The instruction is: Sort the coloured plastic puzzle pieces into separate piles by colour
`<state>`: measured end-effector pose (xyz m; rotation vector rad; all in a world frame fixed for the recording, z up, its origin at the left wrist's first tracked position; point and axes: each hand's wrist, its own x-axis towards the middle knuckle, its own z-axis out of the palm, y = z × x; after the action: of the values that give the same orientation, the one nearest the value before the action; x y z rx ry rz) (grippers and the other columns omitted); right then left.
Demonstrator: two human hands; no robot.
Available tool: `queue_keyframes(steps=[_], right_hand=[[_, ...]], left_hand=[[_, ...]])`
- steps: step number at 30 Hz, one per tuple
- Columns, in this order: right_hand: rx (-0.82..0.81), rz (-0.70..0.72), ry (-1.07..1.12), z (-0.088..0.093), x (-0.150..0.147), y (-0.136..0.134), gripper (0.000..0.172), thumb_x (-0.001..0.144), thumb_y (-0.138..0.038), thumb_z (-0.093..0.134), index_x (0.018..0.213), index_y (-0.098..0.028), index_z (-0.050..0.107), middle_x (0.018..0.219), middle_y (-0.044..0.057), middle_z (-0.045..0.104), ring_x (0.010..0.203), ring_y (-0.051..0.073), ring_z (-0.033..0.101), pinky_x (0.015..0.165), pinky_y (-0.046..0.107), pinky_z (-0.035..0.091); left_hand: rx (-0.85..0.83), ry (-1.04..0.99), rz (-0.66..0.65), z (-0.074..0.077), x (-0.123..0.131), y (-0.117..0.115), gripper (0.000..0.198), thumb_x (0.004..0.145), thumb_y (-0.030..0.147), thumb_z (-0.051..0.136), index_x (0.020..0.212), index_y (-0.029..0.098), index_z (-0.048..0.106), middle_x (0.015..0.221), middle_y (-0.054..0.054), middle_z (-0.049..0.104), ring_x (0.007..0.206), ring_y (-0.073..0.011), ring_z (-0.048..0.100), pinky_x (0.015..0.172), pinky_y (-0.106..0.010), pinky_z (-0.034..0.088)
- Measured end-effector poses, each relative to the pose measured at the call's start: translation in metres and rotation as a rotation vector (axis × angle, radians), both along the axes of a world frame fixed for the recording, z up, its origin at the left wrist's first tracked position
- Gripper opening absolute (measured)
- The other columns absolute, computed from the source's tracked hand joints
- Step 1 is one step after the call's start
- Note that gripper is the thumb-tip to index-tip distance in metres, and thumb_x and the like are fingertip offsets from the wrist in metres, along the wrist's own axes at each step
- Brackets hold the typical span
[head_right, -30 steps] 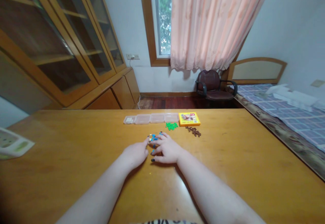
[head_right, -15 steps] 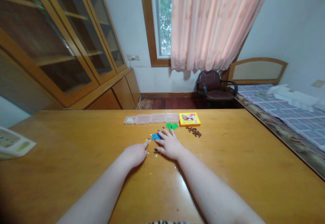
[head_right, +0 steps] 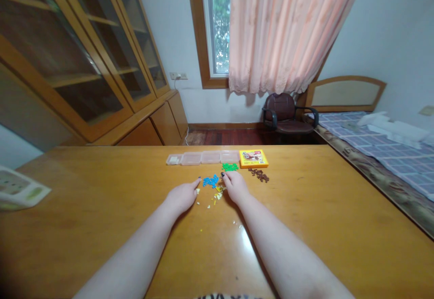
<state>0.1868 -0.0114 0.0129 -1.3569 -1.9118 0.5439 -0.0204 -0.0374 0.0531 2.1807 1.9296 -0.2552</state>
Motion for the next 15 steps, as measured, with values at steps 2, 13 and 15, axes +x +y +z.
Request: queue_keyframes(steps=[2,13,15], right_hand=[[-0.005,0.034,-0.017,-0.001,0.0,0.0,0.037,0.093,-0.031,0.036,0.076,-0.016,0.065,0.077,0.006,0.064,0.075,0.018,0.055,0.069,0.027,0.039],[0.02,0.29,-0.165,0.009,-0.007,-0.005,0.029,0.093,-0.027,0.04,0.084,-0.019,0.067,0.076,0.003,0.064,0.078,0.018,0.049,0.074,0.029,0.032],[0.019,0.283,-0.195,0.01,-0.007,-0.006,0.029,0.094,-0.027,0.04,0.086,-0.02,0.067,0.078,0.004,0.065,0.08,0.018,0.049,0.075,0.03,0.031]], left_hand=[[-0.009,0.011,0.012,0.004,0.001,-0.005,0.049,0.087,0.022,0.033,0.134,0.022,0.045,0.108,-0.016,0.067,0.097,-0.0281,0.064,0.077,-0.039,0.05],[0.034,-0.015,-0.073,0.017,0.011,-0.015,0.036,0.082,0.023,0.038,0.107,0.025,0.064,0.098,-0.011,0.07,0.09,-0.0259,0.065,0.074,-0.036,0.05],[0.033,-0.019,-0.073,0.013,0.011,-0.012,0.039,0.082,0.023,0.038,0.112,0.026,0.063,0.1,-0.011,0.069,0.091,-0.0262,0.065,0.074,-0.037,0.05]])
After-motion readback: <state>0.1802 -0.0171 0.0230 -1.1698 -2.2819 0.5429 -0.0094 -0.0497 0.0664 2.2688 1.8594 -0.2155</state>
